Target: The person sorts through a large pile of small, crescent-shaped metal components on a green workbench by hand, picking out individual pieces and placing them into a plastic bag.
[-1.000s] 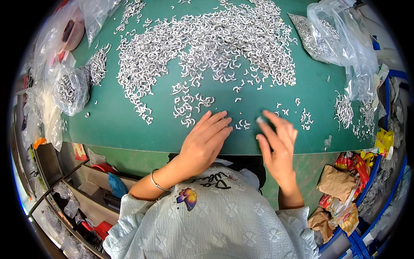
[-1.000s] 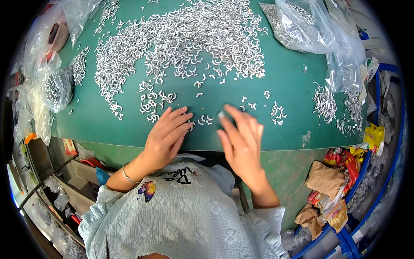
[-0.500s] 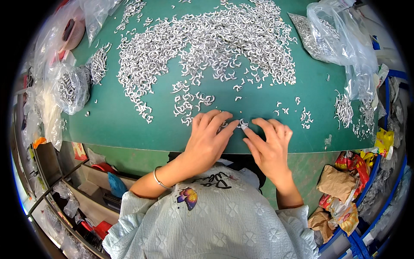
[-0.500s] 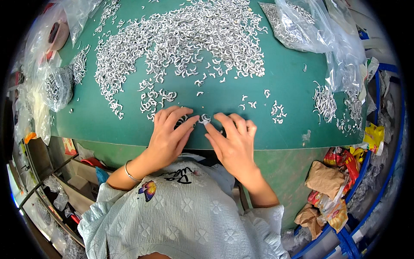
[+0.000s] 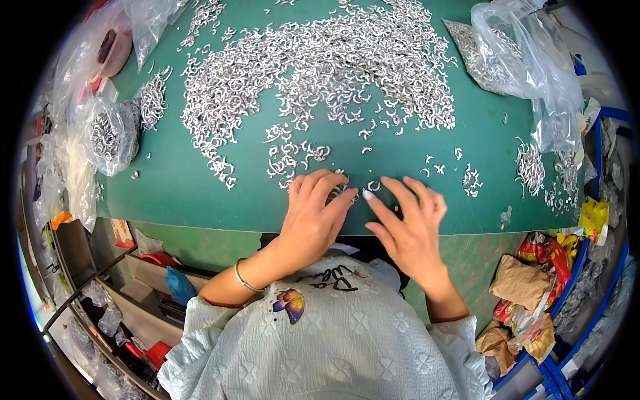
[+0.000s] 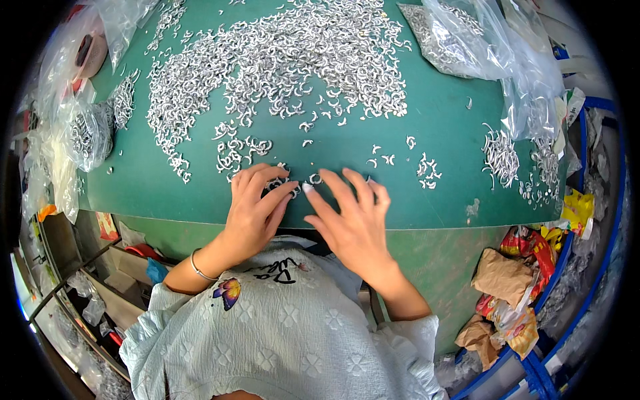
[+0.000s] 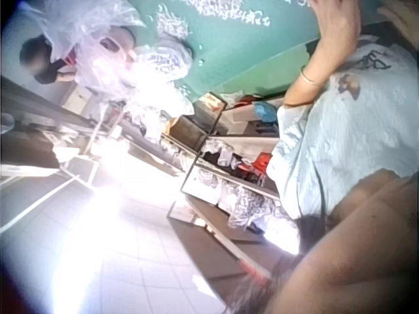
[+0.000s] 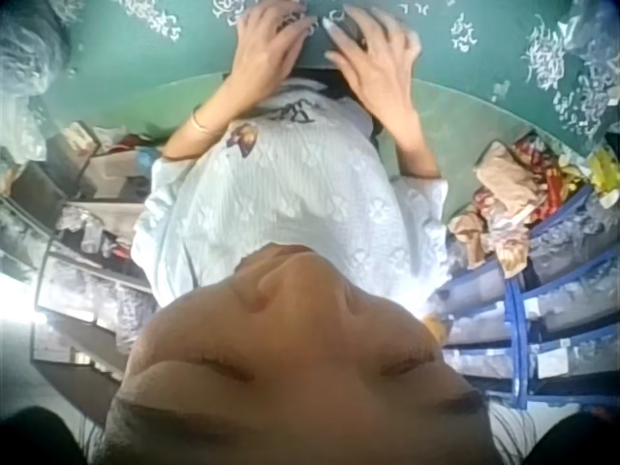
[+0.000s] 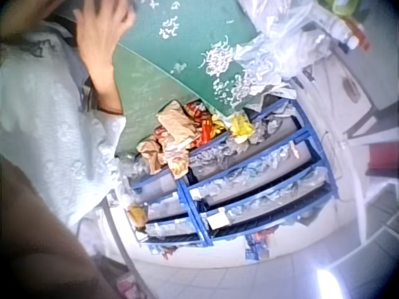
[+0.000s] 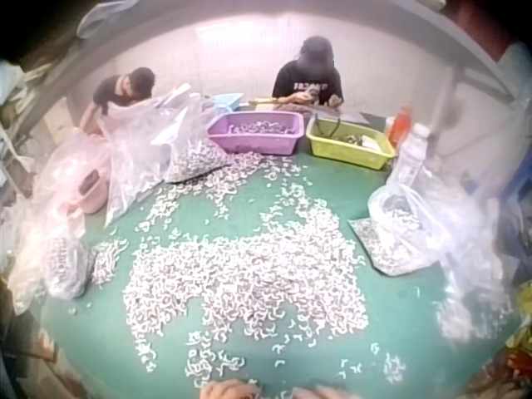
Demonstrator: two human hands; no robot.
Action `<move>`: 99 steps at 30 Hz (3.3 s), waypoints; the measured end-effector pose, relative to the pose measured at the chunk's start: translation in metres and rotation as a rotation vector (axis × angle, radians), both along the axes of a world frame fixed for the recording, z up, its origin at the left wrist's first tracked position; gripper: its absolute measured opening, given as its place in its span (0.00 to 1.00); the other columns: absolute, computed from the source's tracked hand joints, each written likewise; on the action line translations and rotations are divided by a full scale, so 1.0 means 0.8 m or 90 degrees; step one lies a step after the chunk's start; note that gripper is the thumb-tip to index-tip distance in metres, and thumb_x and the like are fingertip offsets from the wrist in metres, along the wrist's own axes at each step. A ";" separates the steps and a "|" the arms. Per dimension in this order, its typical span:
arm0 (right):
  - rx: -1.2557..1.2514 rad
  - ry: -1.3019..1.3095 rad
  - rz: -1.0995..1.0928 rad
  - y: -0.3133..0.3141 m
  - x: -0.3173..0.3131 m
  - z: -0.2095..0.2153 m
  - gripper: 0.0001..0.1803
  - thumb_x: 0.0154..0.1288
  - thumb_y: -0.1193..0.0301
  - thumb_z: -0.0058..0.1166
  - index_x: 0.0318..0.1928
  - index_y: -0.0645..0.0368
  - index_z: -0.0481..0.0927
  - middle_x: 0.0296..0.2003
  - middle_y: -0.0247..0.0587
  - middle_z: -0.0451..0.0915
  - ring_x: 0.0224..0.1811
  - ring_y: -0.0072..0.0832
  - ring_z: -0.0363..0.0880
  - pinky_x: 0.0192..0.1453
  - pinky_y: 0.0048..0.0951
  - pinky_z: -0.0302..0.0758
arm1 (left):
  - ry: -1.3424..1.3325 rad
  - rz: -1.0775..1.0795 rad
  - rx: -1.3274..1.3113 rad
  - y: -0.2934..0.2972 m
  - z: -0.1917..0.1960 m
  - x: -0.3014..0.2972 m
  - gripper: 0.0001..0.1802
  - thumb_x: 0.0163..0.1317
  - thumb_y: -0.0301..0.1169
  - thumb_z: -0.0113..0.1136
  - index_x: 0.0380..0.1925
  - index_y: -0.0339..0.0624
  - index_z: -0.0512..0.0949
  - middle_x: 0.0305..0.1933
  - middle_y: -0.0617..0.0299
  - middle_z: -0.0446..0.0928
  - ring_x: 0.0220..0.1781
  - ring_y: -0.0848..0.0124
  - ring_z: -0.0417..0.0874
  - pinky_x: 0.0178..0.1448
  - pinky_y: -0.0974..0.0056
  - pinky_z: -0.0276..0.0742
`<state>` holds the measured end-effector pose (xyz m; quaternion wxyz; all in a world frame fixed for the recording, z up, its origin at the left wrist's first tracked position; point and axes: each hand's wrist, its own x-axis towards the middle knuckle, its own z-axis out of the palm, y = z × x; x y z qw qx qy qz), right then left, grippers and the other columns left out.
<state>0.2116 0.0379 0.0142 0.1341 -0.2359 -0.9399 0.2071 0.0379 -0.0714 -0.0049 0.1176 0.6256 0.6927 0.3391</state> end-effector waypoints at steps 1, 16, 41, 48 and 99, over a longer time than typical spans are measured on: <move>-0.001 -0.015 0.009 -0.002 -0.006 -0.002 0.21 0.54 0.64 0.67 0.50 0.49 0.82 0.62 0.36 0.71 0.64 0.42 0.64 0.62 0.50 0.55 | -0.003 0.006 -0.005 0.000 0.004 0.000 0.18 0.53 0.20 0.64 0.46 0.39 0.80 0.52 0.55 0.74 0.55 0.55 0.73 0.57 0.52 0.64; -0.032 -0.077 0.020 -0.001 0.011 -0.002 0.26 0.54 0.54 0.65 0.54 0.47 0.82 0.67 0.35 0.67 0.71 0.48 0.56 0.69 0.63 0.46 | -0.006 0.011 -0.013 0.000 0.006 0.003 0.18 0.54 0.20 0.64 0.47 0.40 0.80 0.52 0.56 0.74 0.56 0.55 0.73 0.57 0.53 0.64; 0.030 -0.013 -0.149 0.035 0.030 -0.006 0.27 0.61 0.57 0.59 0.59 0.53 0.77 0.67 0.39 0.66 0.73 0.49 0.55 0.70 0.63 0.45 | 0.051 -0.205 -0.044 0.022 0.001 0.018 0.24 0.54 0.21 0.61 0.54 0.32 0.75 0.66 0.51 0.70 0.71 0.53 0.67 0.71 0.45 0.59; 0.087 -0.132 -0.118 0.037 0.023 -0.001 0.29 0.59 0.61 0.62 0.61 0.55 0.75 0.70 0.35 0.63 0.77 0.46 0.49 0.69 0.72 0.39 | -0.055 -0.164 -0.016 -0.010 -0.012 0.002 0.21 0.51 0.18 0.61 0.49 0.32 0.78 0.61 0.49 0.74 0.66 0.52 0.72 0.69 0.43 0.66; -0.083 -0.133 0.035 0.031 0.000 0.020 0.28 0.60 0.69 0.61 0.60 0.64 0.73 0.67 0.41 0.67 0.74 0.44 0.57 0.73 0.61 0.48 | -0.028 -0.038 -0.051 0.000 0.001 -0.011 0.20 0.56 0.17 0.58 0.51 0.36 0.78 0.62 0.52 0.74 0.67 0.55 0.73 0.73 0.44 0.59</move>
